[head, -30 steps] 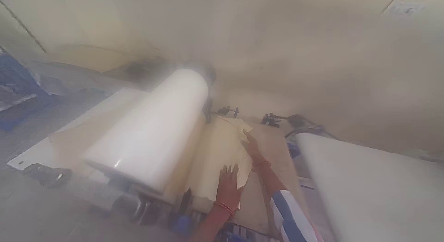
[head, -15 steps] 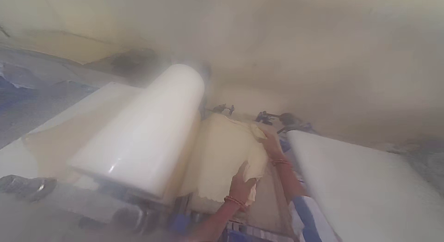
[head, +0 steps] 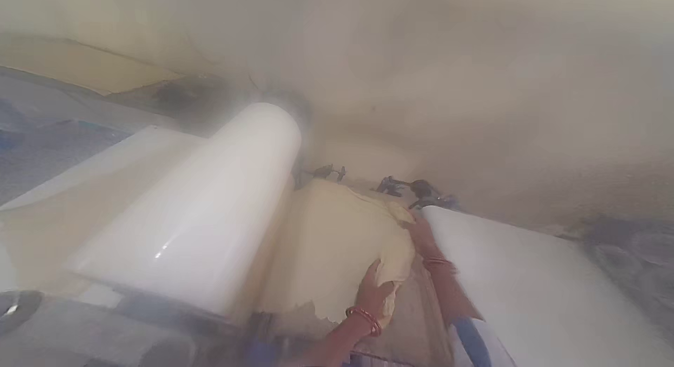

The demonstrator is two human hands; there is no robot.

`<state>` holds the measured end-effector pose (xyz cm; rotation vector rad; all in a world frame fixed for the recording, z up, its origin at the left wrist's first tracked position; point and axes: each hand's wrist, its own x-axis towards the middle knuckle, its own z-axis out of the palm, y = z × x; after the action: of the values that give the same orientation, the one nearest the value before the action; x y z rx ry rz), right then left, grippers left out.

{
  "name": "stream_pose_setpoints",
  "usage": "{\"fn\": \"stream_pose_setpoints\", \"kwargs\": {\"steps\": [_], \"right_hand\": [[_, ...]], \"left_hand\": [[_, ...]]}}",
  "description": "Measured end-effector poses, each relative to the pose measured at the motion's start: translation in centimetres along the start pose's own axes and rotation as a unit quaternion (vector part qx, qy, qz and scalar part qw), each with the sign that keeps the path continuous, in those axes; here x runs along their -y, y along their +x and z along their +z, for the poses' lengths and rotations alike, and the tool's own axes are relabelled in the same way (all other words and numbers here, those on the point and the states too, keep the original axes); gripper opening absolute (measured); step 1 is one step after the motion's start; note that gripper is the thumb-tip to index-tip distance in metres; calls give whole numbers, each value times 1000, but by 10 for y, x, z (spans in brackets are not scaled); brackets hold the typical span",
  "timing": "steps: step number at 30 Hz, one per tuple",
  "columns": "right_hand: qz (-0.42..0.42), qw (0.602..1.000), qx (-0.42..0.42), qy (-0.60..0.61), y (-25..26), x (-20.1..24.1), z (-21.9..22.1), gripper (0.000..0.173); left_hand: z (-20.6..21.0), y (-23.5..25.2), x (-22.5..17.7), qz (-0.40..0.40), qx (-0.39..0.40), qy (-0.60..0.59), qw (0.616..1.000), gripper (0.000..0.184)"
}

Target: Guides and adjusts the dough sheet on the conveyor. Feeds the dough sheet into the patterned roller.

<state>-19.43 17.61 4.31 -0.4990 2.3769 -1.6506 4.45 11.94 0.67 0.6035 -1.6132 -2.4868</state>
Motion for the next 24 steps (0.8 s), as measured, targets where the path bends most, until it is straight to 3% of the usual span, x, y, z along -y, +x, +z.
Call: {"fn": "stream_pose_setpoints", "kwargs": {"steps": [5,10,24], "right_hand": [[-26,1000,3,15,11,42,-30,50],[-66,997,35,4,20,74,-71,49],[-82,989,94,80,45,14,-154,50]], "left_hand": [[31,-7,-24,55,3,-69,996,72],[67,-6,-40,100,9,-38,994,71],[175,6,-1,128,-86,18,988,70]]}}
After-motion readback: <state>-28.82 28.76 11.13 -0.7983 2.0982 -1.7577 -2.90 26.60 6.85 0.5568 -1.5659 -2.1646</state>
